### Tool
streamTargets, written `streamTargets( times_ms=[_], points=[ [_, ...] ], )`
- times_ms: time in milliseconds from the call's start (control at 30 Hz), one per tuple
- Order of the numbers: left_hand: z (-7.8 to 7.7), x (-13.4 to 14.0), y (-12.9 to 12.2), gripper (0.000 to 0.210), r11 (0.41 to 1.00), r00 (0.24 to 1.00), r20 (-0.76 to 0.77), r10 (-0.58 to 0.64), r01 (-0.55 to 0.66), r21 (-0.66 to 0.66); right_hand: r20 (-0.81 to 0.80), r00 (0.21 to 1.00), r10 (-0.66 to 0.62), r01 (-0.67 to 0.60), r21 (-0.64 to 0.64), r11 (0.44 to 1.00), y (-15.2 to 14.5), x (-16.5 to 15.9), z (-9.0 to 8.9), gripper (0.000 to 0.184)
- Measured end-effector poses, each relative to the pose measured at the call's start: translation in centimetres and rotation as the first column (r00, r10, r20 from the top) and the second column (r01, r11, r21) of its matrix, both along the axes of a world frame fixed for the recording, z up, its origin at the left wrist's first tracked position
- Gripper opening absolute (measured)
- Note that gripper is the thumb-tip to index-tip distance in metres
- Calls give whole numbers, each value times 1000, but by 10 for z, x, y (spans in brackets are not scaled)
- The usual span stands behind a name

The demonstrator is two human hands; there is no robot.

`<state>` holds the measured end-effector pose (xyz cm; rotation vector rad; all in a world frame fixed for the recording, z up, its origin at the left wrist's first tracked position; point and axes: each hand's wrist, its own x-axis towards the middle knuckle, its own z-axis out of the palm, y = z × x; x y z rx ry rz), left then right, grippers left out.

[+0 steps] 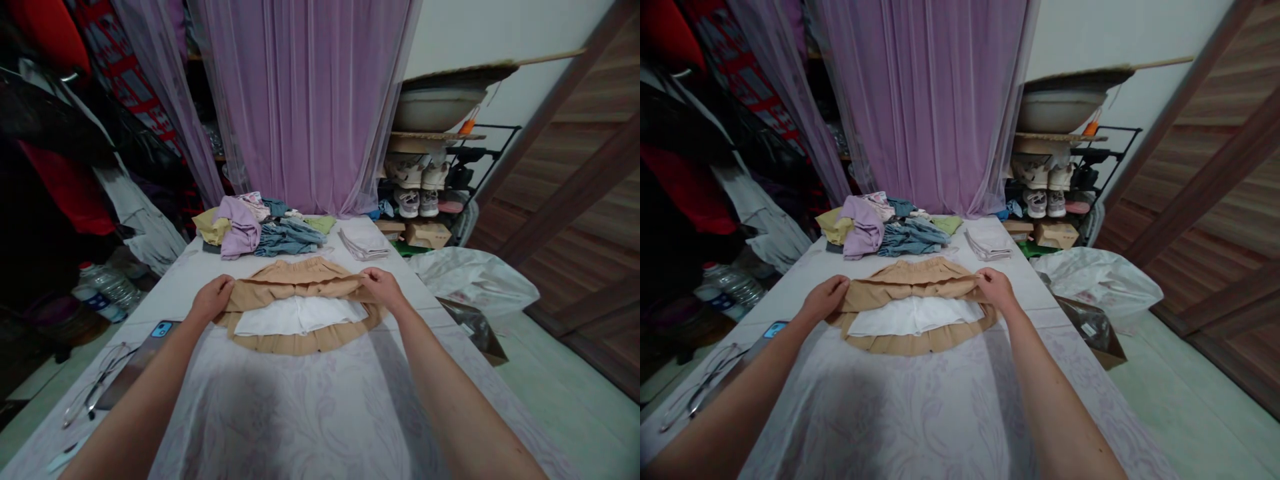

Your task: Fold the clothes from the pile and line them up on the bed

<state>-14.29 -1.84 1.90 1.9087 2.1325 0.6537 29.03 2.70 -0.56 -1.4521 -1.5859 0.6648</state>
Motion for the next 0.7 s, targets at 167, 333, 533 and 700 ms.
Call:
streamTargets(
  times_ms=[167, 333, 533, 700],
  points=[
    [4, -2, -45, 45, 988, 922, 356, -153, 149, 39, -55, 992, 109, -113, -62, 992, -42, 21, 0, 18],
    [-2, -1, -79, 33, 945, 916, 297, -271, 312, -98, 107, 976, 192, -175, -151, 973, -72, 30, -14, 15],
    [-7, 1, -84, 27, 897, 935, -13, -354, 336, -288, 463, 844, 271, -171, -248, 954, -85, 26, -12, 28],
    [5, 9, -61, 33, 938, 961, -77, -264, 238, -251, 640, 751, 163, -106, -127, 986, -70, 5, 11, 29]
  ],
)
